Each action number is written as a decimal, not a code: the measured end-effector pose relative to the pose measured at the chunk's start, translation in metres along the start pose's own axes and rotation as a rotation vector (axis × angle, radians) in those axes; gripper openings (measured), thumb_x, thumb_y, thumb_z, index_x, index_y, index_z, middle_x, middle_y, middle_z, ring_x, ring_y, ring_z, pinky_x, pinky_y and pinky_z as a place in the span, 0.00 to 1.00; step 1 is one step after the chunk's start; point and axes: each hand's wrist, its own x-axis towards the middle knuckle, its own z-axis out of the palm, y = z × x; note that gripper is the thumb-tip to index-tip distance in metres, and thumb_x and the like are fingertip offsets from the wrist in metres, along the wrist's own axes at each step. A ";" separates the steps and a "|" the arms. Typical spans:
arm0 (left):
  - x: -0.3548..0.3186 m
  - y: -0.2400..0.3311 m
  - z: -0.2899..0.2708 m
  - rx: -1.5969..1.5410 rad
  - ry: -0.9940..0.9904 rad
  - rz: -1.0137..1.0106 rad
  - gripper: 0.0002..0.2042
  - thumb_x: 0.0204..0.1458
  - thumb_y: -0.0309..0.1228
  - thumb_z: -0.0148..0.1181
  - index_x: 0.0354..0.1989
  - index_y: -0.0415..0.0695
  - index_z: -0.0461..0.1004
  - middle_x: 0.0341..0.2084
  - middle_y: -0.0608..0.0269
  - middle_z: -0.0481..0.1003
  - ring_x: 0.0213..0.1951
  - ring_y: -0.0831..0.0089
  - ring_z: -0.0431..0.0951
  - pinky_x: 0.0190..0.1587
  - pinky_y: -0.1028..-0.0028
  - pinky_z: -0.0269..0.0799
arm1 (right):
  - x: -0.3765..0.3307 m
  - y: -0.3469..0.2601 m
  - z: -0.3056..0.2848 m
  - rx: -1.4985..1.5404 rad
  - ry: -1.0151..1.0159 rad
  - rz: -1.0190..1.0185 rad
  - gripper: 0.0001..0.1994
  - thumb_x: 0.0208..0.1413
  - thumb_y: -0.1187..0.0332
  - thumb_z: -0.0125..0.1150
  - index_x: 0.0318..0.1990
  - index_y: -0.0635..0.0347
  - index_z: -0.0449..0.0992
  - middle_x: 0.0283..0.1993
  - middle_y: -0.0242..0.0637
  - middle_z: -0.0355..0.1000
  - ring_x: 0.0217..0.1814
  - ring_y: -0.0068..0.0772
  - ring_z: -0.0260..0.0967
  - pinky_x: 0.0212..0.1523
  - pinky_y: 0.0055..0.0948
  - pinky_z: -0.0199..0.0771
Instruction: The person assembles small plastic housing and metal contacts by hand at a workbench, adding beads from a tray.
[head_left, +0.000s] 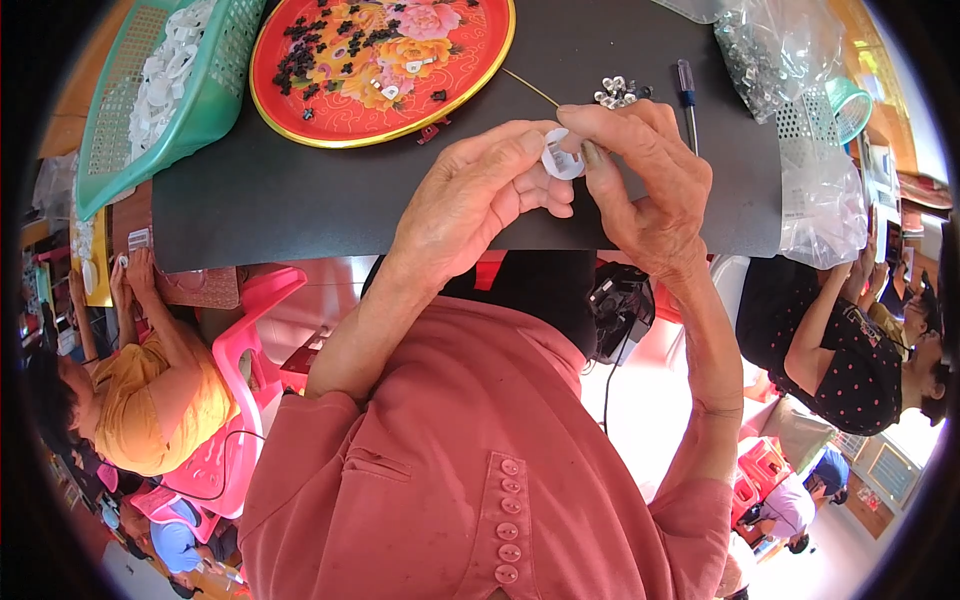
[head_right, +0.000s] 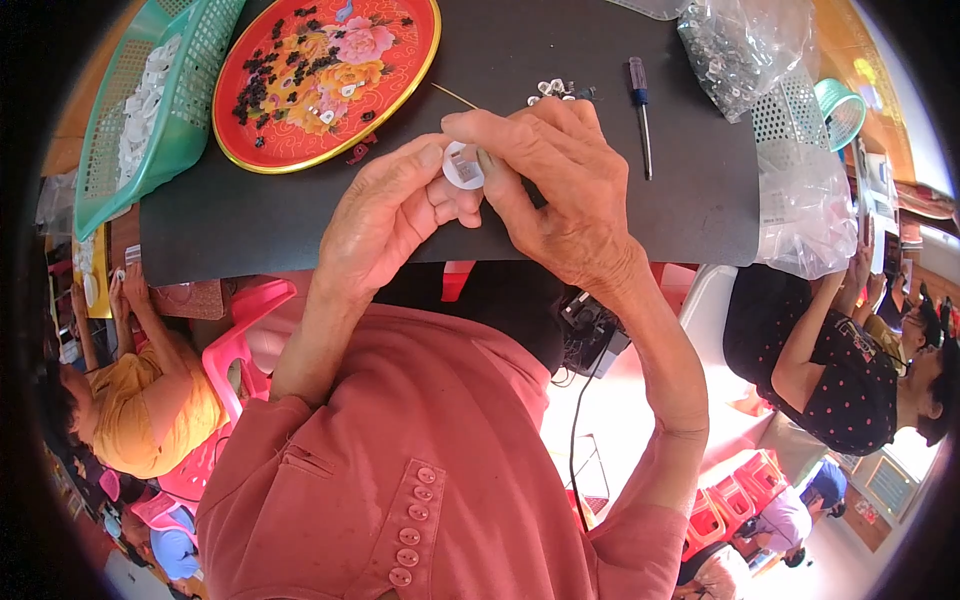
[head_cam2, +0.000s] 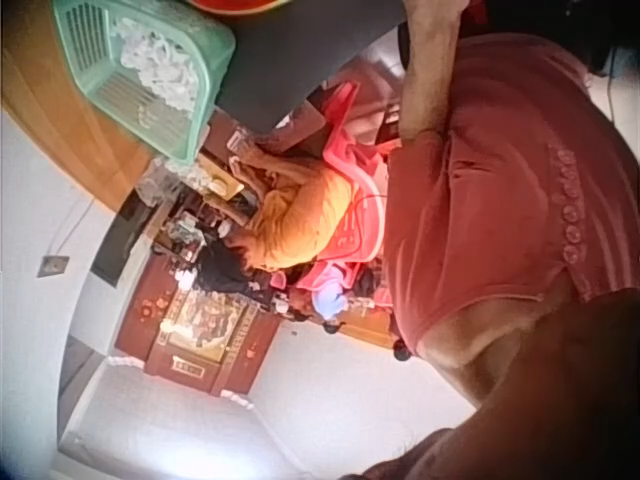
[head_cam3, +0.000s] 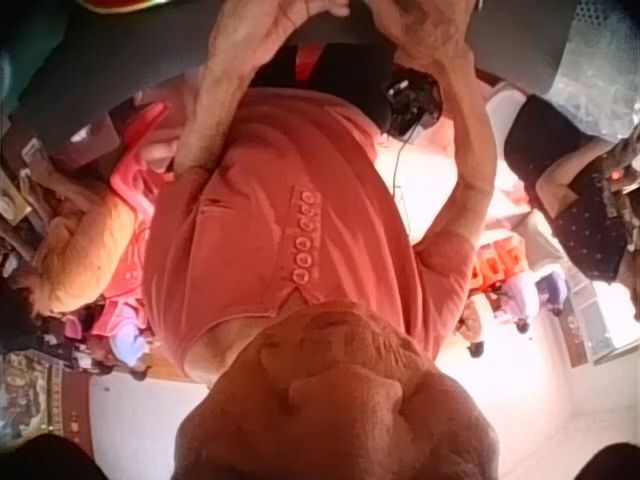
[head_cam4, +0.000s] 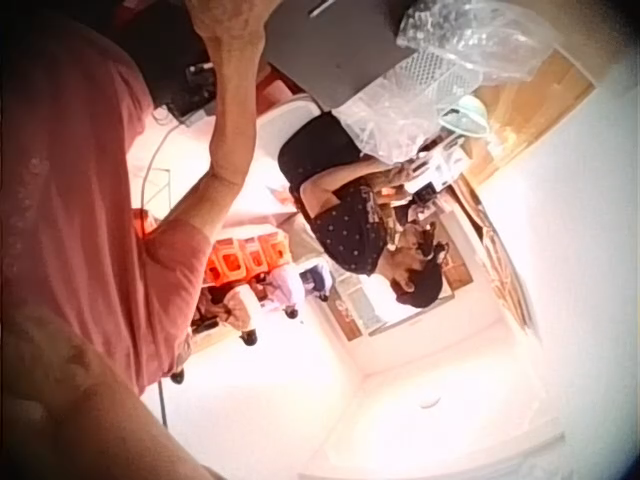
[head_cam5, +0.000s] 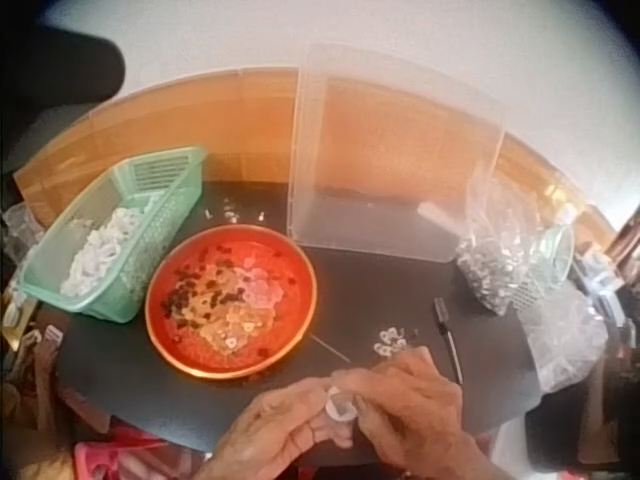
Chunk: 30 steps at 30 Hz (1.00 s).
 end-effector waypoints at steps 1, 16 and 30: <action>0.000 0.000 0.000 -0.002 0.000 0.000 0.18 0.63 0.33 0.43 0.52 0.29 0.65 0.41 0.55 0.73 0.37 0.70 0.76 0.43 0.69 0.74 | 0.001 0.000 -0.001 -0.001 -0.002 0.000 0.18 0.39 0.82 0.60 0.41 0.56 0.78 0.25 0.30 0.71 0.28 0.28 0.65 0.34 0.27 0.60; -0.001 -0.008 0.000 0.179 0.076 0.066 0.15 0.61 0.31 0.47 0.50 0.33 0.68 0.40 0.61 0.72 0.39 0.75 0.74 0.43 0.75 0.71 | 0.016 -0.012 -0.006 -0.251 -0.206 -0.149 0.21 0.36 0.78 0.62 0.44 0.58 0.76 0.30 0.31 0.73 0.30 0.29 0.68 0.39 0.30 0.62; -0.007 0.002 0.001 -0.014 0.034 0.003 0.14 0.61 0.32 0.48 0.47 0.35 0.71 0.36 0.62 0.72 0.33 0.77 0.72 0.40 0.74 0.72 | 0.070 -0.001 0.014 0.296 -0.233 0.565 0.11 0.55 0.77 0.53 0.45 0.65 0.75 0.28 0.34 0.74 0.31 0.18 0.68 0.32 0.18 0.67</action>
